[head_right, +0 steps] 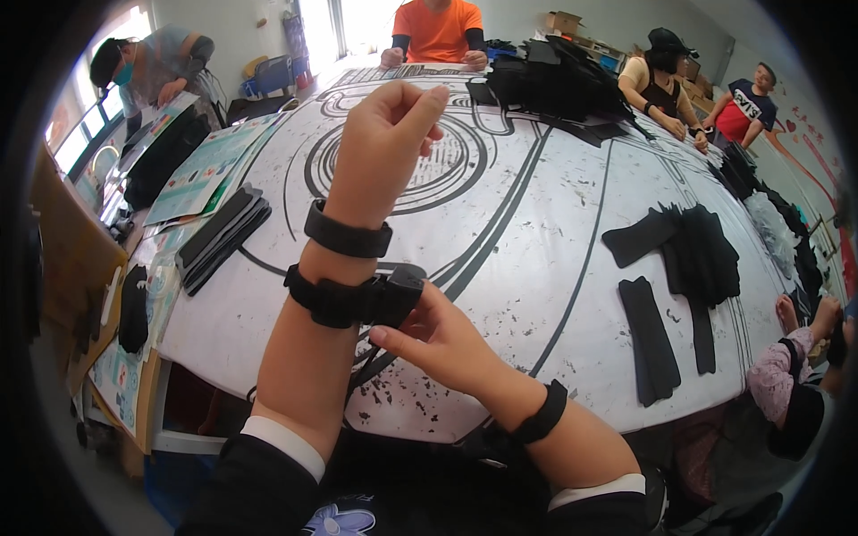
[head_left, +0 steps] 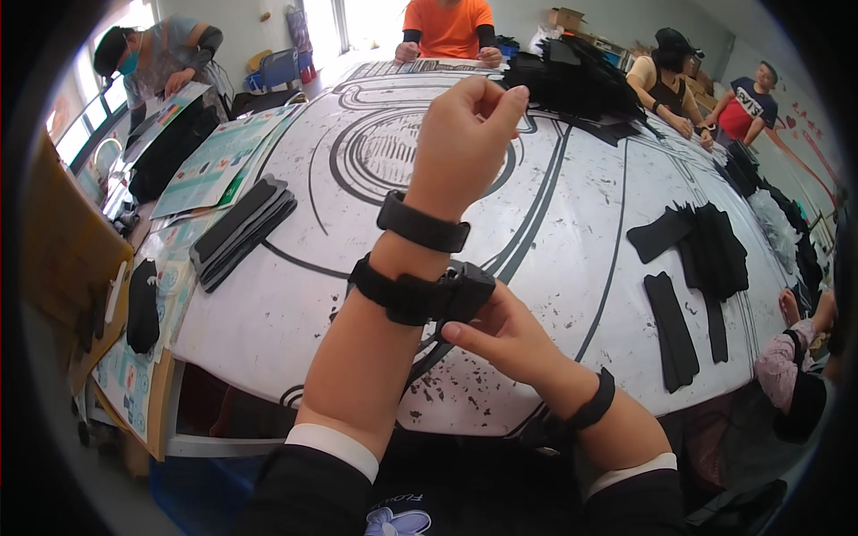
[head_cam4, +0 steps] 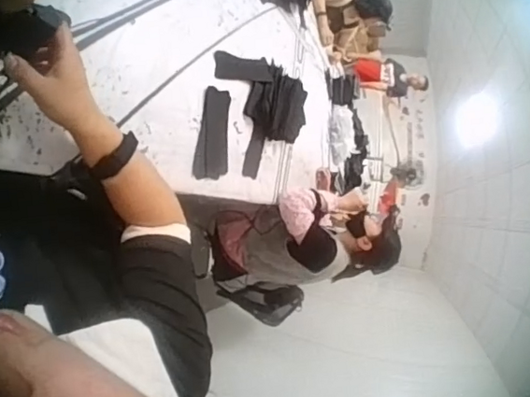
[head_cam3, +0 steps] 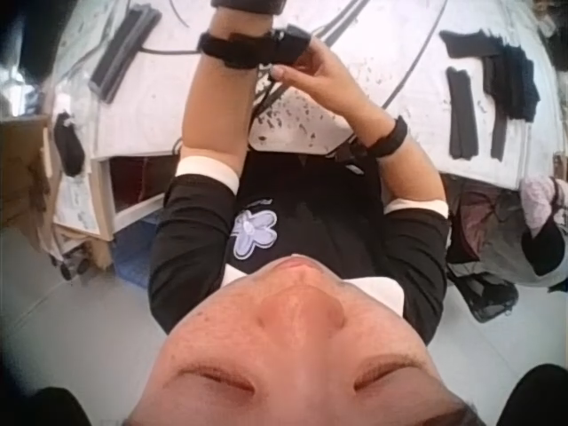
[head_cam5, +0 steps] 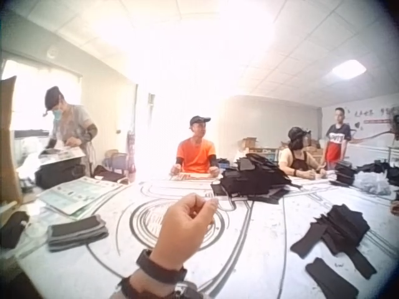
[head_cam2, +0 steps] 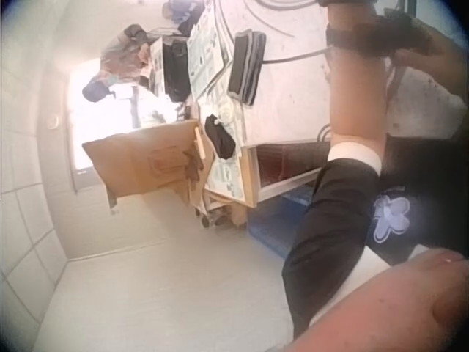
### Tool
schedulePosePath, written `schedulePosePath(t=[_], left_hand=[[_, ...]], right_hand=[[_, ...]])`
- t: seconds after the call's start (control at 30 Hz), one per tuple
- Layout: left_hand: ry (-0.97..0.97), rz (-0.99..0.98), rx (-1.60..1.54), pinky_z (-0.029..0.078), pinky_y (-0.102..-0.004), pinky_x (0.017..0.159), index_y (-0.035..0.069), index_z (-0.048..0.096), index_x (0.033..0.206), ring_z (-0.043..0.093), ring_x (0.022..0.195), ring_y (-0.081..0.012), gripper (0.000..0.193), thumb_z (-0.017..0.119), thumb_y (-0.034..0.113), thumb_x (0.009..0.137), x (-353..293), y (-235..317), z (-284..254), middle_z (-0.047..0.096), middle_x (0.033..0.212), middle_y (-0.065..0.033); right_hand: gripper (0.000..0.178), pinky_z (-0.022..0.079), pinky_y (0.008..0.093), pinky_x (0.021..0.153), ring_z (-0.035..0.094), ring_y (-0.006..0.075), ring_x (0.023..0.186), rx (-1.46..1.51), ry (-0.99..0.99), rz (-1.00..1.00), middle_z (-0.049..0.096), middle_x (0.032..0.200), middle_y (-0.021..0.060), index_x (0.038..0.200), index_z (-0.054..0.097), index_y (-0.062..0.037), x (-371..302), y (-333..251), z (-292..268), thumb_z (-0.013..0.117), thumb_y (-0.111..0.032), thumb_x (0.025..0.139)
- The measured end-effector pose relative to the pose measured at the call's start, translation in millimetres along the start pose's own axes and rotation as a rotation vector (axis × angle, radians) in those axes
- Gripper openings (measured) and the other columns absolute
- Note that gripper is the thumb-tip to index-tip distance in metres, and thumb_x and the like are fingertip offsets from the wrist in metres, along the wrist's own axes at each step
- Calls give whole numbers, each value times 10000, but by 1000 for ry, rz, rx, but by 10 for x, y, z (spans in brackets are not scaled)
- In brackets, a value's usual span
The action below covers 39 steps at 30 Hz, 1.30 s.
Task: The recorder is aligning and pressing together different layers of a shoe insole or outsole component on a workshop table.
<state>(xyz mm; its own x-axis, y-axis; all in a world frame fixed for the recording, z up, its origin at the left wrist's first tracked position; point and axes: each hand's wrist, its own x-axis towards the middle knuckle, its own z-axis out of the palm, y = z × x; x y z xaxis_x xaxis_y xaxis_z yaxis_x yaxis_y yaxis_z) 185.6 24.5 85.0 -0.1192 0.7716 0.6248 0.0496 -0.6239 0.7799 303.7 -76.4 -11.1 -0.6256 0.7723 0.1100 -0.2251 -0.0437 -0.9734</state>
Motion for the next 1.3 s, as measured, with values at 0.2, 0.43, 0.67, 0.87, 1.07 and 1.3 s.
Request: schedulePosePath(t=[0.2, 0.43, 0.67, 0.87, 1.07, 1.3], left_hand=[[20, 26, -72, 369, -164, 484, 44, 567, 732, 467, 512, -35, 245, 633, 254, 840, -29, -19, 107, 543, 591, -2], [151, 187, 120, 374, -166, 481, 51, 562, 730, 471, 516, -31, 222, 635, 227, 844, 0, -142, 73, 537, 592, 11], [173, 22, -230, 408, -196, 517, 67, 547, 719, 452, 503, -52, 221, 615, 226, 855, 18, -59, 64, 514, 600, 4], [68, -247, -976, 452, -286, 680, 68, 501, 741, 446, 538, -85, 192, 556, 175, 889, 28, 23, 29, 483, 642, -9], [67, -251, -1089, 458, -275, 674, 65, 501, 746, 450, 537, -84, 193, 558, 184, 887, 19, 47, 50, 487, 641, -10], [157, -13, -426, 458, -237, 597, 73, 546, 731, 451, 517, -67, 202, 597, 226, 854, -17, 0, 87, 510, 630, -1]], right_hand=[[419, 437, 279, 880, 513, 118, 1030, 58, 26, 40, 538, 1112, 53, 1200, 431, -35, 0, -18, 8, 631, -129, 845], [350, 447, 266, 832, 539, 93, 937, 144, 113, 37, 572, 1038, 49, 1139, 486, 2, -46, -39, 67, 630, -121, 845], [367, 451, 242, 799, 544, 89, 924, 126, 157, 2, 574, 1036, 51, 1145, 483, 10, -58, -6, 79, 639, -111, 836], [377, 459, 236, 785, 563, 82, 885, 66, 138, -53, 601, 990, 44, 1137, 502, 9, -31, -39, 94, 660, -124, 822], [375, 470, 237, 768, 580, 84, 860, 8, 166, -115, 616, 958, 53, 1120, 517, 12, -42, -37, 88, 675, -127, 809], [407, 480, 221, 720, 592, 85, 806, -133, 157, -189, 622, 937, 54, 1109, 528, 17, -42, 20, 36, 699, -171, 791]])
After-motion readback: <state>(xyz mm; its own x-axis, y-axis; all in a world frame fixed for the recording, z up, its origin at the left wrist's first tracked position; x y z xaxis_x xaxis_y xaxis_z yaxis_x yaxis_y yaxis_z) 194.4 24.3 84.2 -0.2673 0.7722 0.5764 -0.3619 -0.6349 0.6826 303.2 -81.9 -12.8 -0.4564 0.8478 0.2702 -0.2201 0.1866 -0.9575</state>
